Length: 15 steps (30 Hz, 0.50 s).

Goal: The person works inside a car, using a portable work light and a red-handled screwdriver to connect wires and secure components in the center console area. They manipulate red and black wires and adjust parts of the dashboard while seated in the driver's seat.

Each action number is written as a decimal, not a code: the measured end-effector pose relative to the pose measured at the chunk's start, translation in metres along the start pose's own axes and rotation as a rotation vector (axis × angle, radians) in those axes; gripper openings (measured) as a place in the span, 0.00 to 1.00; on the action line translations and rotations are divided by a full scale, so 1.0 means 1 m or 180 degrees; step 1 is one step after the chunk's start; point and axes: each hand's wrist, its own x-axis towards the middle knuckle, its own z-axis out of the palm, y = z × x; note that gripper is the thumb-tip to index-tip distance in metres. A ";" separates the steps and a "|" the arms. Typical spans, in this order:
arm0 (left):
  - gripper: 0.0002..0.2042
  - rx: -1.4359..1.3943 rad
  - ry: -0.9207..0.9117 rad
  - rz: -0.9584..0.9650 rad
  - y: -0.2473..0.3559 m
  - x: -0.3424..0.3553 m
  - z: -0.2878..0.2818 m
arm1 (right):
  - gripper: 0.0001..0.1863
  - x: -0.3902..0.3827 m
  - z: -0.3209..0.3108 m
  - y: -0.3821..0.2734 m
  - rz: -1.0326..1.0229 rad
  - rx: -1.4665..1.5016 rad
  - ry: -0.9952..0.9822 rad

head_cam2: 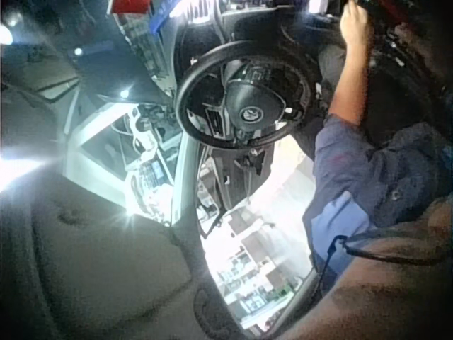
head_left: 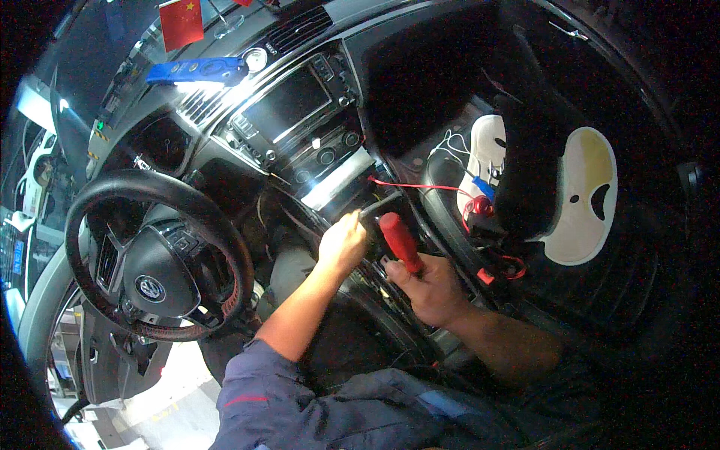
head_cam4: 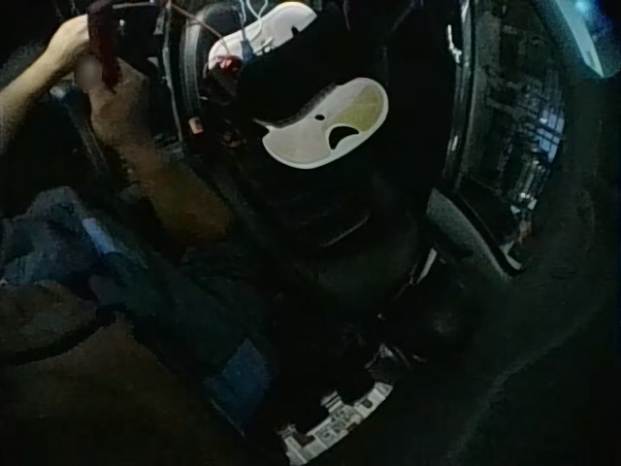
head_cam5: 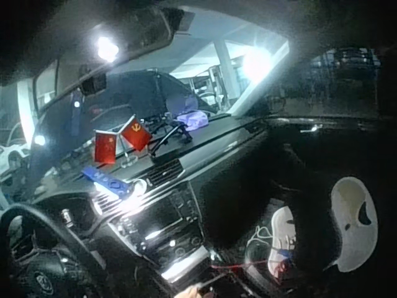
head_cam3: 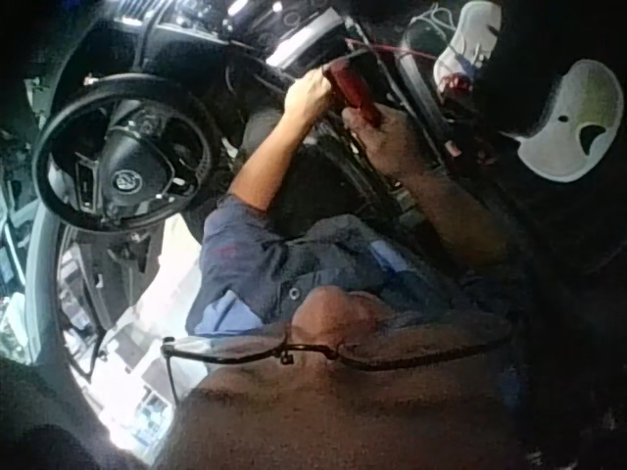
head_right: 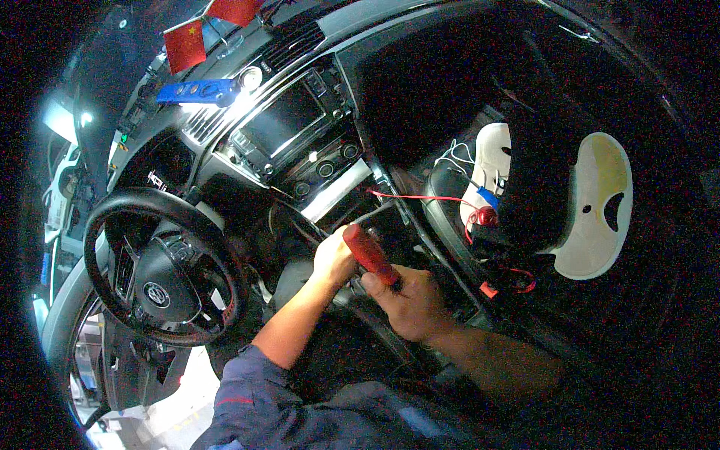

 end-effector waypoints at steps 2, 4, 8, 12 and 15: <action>0.07 0.0123 0.0225 -0.0100 -0.006 -0.012 -0.016 | 0.20 0.000 0.001 0.001 -0.0047 0.0035 0.0063; 0.17 0.0215 0.0849 -0.0451 -0.023 -0.009 -0.024 | 0.20 -0.001 0.001 0.001 -0.0017 0.0036 0.0055; 0.37 0.0310 0.0440 -0.1625 -0.067 0.014 -0.022 | 0.19 0.000 -0.005 0.000 0.0157 -0.0060 -0.0070; 0.20 0.0189 0.0298 -0.1692 -0.085 0.015 -0.014 | 0.16 0.012 -0.009 -0.002 0.0031 -0.0154 0.0125; 0.16 0.0139 0.0685 -0.1499 -0.079 0.007 -0.008 | 0.15 0.019 -0.002 0.001 -0.0232 0.0406 0.0207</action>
